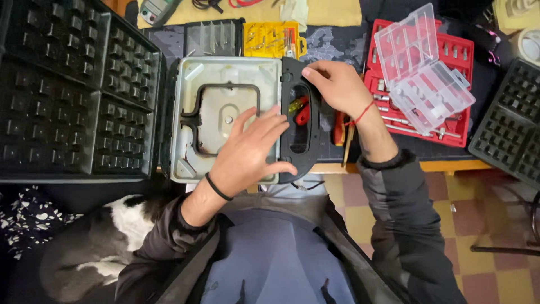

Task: The person uses a red screwdriver to remove screws from the back panel of a disassembled appliance. They hold the panel steady with one hand while unscrewing fasteners with the other, then place the screwdriver down.

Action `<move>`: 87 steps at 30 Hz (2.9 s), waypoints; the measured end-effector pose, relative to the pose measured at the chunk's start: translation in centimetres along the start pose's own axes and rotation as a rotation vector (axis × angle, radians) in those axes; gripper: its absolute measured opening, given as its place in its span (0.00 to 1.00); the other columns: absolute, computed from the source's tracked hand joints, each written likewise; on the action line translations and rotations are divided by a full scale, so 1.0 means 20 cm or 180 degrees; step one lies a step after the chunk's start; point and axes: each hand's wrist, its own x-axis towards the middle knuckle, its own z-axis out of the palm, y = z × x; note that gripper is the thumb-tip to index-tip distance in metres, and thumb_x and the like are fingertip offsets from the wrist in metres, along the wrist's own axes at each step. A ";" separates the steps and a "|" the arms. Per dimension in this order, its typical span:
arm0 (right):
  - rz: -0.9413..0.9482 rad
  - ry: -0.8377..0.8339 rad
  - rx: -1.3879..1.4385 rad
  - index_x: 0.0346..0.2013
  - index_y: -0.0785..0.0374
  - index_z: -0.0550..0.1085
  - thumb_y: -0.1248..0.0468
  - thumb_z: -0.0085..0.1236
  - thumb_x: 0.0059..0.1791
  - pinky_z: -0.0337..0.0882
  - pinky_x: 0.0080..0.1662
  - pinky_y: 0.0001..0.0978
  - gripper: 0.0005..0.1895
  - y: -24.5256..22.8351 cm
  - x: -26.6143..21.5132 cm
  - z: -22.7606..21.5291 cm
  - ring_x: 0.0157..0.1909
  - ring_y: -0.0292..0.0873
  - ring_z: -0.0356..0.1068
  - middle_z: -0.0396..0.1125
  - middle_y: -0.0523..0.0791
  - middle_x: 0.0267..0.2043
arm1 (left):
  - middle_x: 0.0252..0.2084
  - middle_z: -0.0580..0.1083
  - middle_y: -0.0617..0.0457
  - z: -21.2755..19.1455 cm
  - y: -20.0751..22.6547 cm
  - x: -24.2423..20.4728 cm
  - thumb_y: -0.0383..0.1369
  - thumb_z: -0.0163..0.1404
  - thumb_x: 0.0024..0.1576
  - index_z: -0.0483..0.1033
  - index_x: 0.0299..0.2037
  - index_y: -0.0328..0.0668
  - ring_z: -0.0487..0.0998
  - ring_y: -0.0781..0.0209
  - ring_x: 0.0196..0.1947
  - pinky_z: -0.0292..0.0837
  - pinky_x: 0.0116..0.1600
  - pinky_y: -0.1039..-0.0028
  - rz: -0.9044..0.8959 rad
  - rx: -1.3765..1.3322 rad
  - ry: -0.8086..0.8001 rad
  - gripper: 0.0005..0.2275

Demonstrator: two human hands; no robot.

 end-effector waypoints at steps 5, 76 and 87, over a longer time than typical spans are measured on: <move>0.0477 -0.0387 0.0386 0.44 0.52 0.85 0.44 0.59 0.60 0.73 0.49 0.45 0.18 0.08 0.14 0.03 0.45 0.47 0.77 0.79 0.45 0.35 | 0.71 0.73 0.45 0.02 -0.04 -0.02 0.62 0.60 0.57 0.72 0.71 0.38 0.67 0.52 0.79 0.51 0.82 0.40 0.0055 -0.0010 -0.0074 0.40; 0.0442 -0.0687 0.0037 0.42 0.59 0.86 0.39 0.54 0.64 0.74 0.48 0.53 0.28 0.23 0.19 0.10 0.50 0.62 0.78 0.78 0.56 0.37 | 0.73 0.72 0.51 0.03 0.05 -0.02 0.54 0.65 0.56 0.70 0.75 0.51 0.69 0.49 0.75 0.53 0.84 0.46 0.0568 -0.0580 -0.0406 0.37; 0.0508 -0.0853 0.0131 0.20 0.50 0.48 0.39 0.51 0.66 0.41 0.34 0.38 0.38 0.03 0.16 0.02 0.25 0.37 0.41 0.40 0.37 0.20 | 0.53 0.71 0.59 0.05 0.13 -0.01 0.53 0.64 0.58 0.70 0.74 0.52 0.74 0.58 0.54 0.66 0.77 0.59 0.0984 0.0879 -0.0505 0.35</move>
